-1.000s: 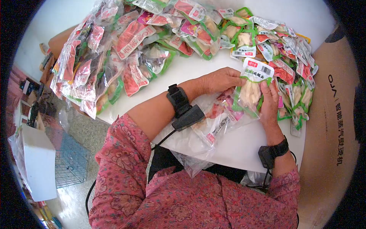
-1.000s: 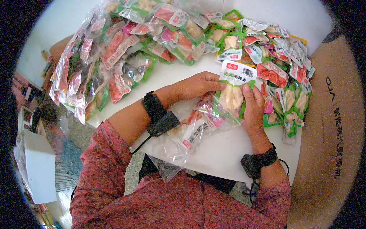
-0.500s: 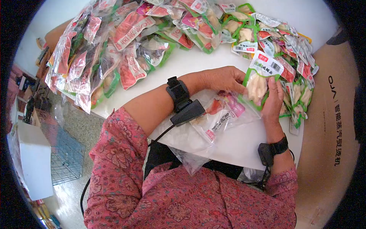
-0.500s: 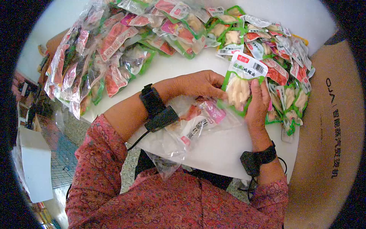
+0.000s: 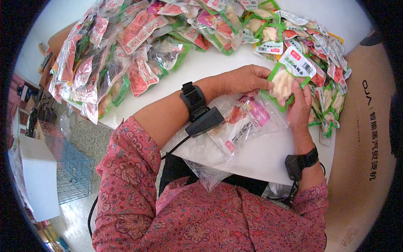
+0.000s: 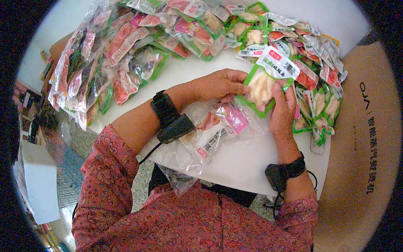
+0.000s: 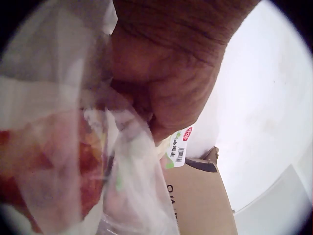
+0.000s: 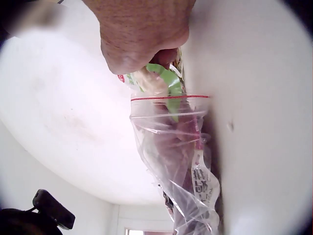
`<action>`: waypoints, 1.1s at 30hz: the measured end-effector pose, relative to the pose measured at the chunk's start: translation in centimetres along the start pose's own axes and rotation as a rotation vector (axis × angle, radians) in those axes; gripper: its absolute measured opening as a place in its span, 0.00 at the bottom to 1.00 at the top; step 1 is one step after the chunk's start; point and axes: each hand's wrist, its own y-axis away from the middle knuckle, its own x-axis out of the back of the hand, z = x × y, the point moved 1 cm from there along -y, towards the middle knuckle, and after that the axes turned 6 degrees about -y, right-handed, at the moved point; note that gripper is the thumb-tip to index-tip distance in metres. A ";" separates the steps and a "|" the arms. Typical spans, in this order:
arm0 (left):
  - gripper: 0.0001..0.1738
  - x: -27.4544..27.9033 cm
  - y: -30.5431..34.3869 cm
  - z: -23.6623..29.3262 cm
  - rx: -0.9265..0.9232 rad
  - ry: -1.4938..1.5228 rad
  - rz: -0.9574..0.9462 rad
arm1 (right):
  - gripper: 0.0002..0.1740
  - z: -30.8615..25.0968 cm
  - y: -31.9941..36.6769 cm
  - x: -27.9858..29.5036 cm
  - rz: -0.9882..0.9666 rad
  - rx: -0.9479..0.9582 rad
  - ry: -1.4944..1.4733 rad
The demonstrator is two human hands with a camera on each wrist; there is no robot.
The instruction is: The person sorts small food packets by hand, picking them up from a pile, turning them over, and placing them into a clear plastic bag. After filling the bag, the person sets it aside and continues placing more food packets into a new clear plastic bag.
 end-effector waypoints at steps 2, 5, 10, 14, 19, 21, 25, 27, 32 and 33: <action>0.16 0.0 0.0 0.0 0.009 0.018 0.012 | 0.13 -0.1 0.1 -0.4 0.020 -0.004 -0.019; 0.14 -0.1 -0.1 0.0 0.021 0.056 0.036 | 0.15 -0.3 0.2 -0.9 0.055 -0.008 -0.093; 0.13 0.1 -0.1 0.1 0.057 0.138 0.140 | 0.15 0.1 0.1 0.2 0.057 -0.133 -0.061; 0.16 0.3 -0.3 -0.1 0.028 0.200 0.195 | 0.13 0.6 0.0 -0.4 0.096 -0.100 -0.056; 0.23 -0.9 1.0 1.3 0.046 -0.144 0.171 | 0.13 0.8 -0.3 0.4 0.055 -0.215 -0.084; 0.26 -0.3 -0.1 -0.2 -0.090 -0.204 0.278 | 0.14 1.1 -0.4 0.3 0.025 -0.204 -0.073; 0.26 0.4 -1.3 -1.7 -0.426 -0.503 0.501 | 0.19 0.5 -0.3 0.0 0.031 -0.207 -0.055; 0.27 -0.2 -0.3 0.1 -0.223 -0.642 0.511 | 0.21 -0.1 -0.2 -0.4 0.040 -0.195 -0.055; 0.28 -0.8 0.5 1.0 -0.262 -1.108 0.485 | 0.25 0.0 0.1 -0.8 -0.167 -0.263 -0.344; 0.27 -1.0 0.7 1.0 -0.282 -1.171 0.377 | 0.23 -0.1 0.1 -0.9 -0.159 -0.274 -0.427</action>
